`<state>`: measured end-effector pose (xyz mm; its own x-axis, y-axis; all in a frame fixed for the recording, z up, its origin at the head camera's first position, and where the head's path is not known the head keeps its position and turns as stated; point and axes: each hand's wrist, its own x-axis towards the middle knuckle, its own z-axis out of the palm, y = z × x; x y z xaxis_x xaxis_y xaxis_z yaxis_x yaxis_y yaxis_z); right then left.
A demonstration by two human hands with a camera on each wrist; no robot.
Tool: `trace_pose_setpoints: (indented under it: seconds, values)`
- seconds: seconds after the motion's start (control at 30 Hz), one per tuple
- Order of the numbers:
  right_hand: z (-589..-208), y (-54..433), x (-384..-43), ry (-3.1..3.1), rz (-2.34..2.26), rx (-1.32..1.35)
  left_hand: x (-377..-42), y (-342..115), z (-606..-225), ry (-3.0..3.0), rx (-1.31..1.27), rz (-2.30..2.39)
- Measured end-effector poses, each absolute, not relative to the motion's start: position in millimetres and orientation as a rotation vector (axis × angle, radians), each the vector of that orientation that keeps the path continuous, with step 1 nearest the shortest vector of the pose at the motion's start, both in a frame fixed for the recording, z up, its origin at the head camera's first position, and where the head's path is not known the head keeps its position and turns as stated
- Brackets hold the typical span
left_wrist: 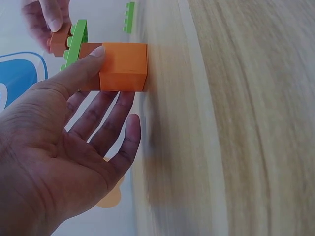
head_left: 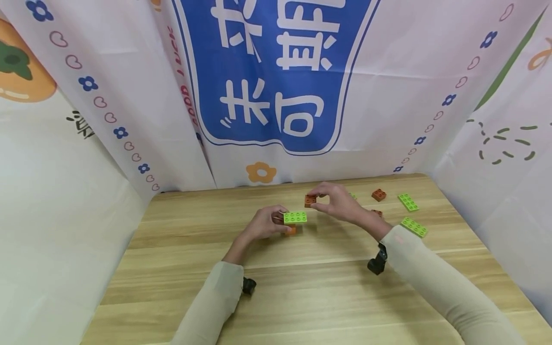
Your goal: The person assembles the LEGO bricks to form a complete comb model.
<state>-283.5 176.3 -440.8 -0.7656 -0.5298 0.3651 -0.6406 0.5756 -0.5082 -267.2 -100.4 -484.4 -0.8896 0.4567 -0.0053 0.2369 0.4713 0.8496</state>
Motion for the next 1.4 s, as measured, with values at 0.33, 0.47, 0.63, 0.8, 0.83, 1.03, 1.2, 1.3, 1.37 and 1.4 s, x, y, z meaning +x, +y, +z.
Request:
trace_pose_setpoints:
  seconds: [0.33,0.47,0.63,0.8,0.83,1.03,1.2,1.3,1.37,1.4]
  values:
    - [-443,161,-281,-2.570,0.993,1.088,-267,-103,-486,2.483,0.606,1.371]
    - [-442,155,-279,-2.585,0.997,1.093,-267,-103,-486,2.491,0.600,1.366]
    - [-441,148,-278,-2.599,0.968,1.109,-268,-103,-487,2.504,0.593,1.347]
    - [-441,143,-278,-2.583,1.003,1.143,-269,-103,-486,2.515,0.603,1.337]
    - [-441,142,-277,-2.582,1.013,1.148,-269,-103,-486,2.515,0.605,1.336]
    - [-444,136,-276,-2.574,1.074,1.185,-269,-103,-486,2.515,0.617,1.333]
    - [-445,133,-275,-2.580,1.068,1.204,-269,-103,-488,2.523,0.632,1.328]
    - [-446,132,-275,-2.585,1.041,1.205,-269,-103,-488,2.526,0.637,1.328]
    - [-447,131,-275,-2.586,1.033,1.207,-269,-103,-488,2.526,0.643,1.329]
    - [-447,131,-275,-2.587,1.036,1.210,-269,-103,-488,2.527,0.646,1.329]
